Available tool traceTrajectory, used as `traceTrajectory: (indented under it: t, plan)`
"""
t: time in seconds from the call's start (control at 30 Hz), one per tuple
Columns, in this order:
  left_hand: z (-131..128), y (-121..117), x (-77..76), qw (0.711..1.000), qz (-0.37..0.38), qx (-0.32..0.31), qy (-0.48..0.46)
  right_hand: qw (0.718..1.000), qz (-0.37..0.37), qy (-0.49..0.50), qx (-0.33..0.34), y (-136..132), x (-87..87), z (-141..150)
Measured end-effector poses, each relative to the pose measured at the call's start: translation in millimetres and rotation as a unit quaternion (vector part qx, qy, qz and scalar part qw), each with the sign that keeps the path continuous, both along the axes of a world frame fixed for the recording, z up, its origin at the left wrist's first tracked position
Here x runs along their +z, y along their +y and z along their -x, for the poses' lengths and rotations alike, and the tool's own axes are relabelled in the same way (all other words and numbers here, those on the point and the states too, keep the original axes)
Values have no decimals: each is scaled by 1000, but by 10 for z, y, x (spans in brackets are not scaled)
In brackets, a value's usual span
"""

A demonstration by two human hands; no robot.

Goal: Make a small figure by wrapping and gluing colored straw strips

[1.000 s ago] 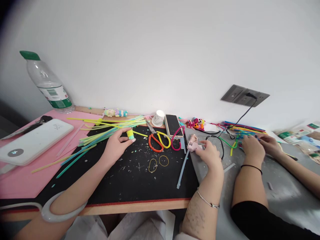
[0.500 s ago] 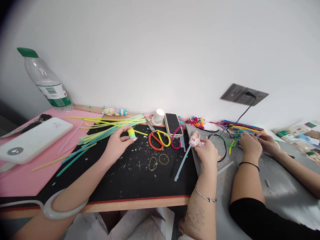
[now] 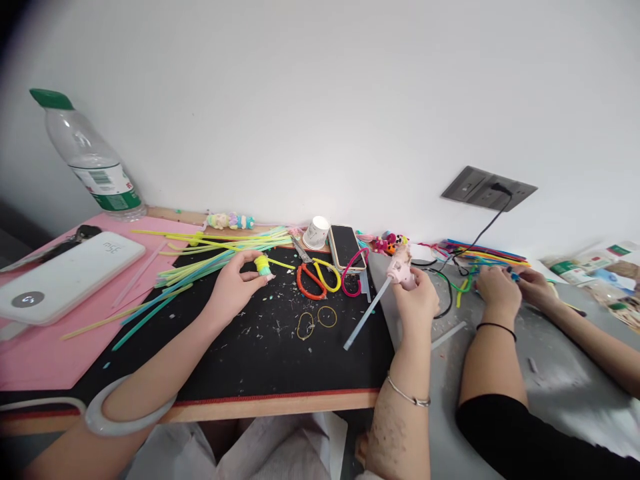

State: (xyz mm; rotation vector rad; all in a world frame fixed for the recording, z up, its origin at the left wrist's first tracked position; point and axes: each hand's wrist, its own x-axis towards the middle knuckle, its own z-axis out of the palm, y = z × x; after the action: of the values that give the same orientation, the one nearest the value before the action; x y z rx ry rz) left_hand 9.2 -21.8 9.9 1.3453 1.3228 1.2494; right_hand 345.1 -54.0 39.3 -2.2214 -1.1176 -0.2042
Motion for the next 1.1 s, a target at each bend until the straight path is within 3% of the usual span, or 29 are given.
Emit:
traceTrajectory:
  t: [0.1, 0.23, 0.33, 0.53, 0.77, 1.1]
  plan:
    - [-3, -1, -11, 1000, 1, 1, -1, 993, -85, 31, 72, 41, 21, 107]
    - [-15, -12, 7, 1000, -13, -5, 0, 972, -115, 88, 184, 49, 75, 364]
    - [-27, -31, 50, 1000, -24, -7, 15, 950, -83, 135, 267, 26, 73, 573]
    - [-48, -48, 77, 998, -45, -10, 34, 873, 17, 176, 455, -8, -47, 939]
    - [-69, -35, 35, 997, -49, -25, 58, 826, 39, 148, 543, 8, -16, 1195]
    - [-75, -37, 29, 997, -54, -28, 54, 828, 60, 120, 545, 12, -67, 1182]
